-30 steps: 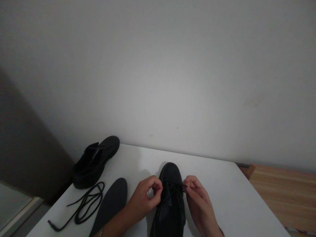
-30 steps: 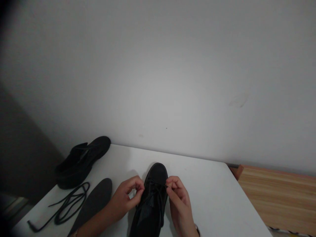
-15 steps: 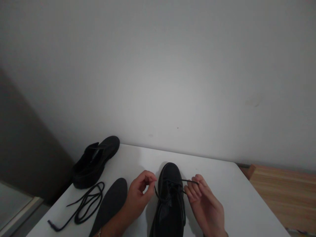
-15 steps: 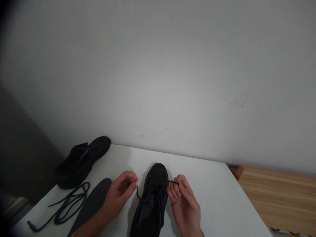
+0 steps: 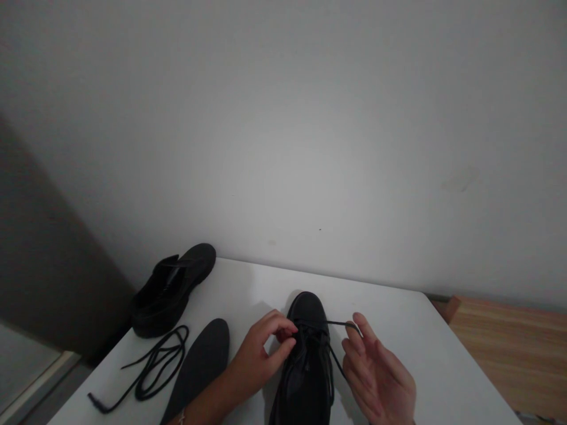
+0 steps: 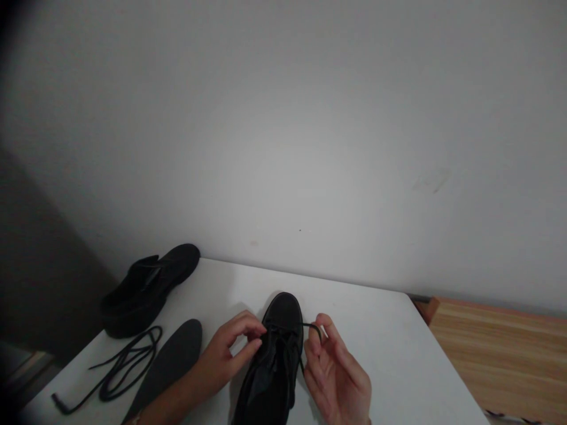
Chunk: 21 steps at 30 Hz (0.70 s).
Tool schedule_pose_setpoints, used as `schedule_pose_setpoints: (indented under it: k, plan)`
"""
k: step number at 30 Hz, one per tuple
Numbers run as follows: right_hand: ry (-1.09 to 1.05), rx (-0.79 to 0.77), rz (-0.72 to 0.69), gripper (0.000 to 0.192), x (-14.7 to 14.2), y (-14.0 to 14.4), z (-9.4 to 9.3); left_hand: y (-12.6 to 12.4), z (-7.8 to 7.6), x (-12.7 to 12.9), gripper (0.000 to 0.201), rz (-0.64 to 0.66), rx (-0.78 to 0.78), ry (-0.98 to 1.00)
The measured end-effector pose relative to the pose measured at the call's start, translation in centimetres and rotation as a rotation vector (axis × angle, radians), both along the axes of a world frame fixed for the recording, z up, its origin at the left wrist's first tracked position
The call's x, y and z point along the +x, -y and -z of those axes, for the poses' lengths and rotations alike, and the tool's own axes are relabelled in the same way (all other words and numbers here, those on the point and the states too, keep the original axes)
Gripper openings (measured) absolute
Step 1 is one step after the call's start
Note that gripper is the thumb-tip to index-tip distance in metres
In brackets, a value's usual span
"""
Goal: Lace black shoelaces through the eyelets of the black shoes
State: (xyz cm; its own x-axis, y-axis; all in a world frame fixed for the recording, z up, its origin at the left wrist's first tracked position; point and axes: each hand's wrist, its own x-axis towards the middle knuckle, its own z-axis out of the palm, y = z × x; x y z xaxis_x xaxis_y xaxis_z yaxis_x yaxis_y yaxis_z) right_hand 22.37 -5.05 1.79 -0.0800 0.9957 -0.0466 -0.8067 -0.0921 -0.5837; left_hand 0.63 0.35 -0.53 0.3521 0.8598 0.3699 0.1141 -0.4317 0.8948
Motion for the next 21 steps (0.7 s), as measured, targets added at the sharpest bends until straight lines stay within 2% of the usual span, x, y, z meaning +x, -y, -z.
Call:
schedule_pose_setpoints:
  k: [5,8,13,16,21]
  plan:
    - [-0.009,-0.015,-0.024,0.039,0.2,0.3,0.1,-0.1,0.0,-0.2,0.005,0.009,0.027,-0.006]
    - [-0.002,-0.028,-0.004,0.040,0.2,0.2,0.1,-0.1,0.0,-0.3,0.004,0.060,0.059,0.022]
    - [-0.094,-0.007,0.116,0.039,0.2,-0.3,0.1,0.1,-0.2,-0.7,0.030,0.181,0.106,0.062]
    - [-0.161,-0.025,0.153,0.043,0.5,-0.4,0.2,0.4,-0.6,-0.8,0.036,0.230,0.094,0.001]
    - [-0.262,0.008,0.127,0.046,1.1,-0.6,0.2,0.8,-1.2,-0.8,0.021,0.211,0.110,-0.117]
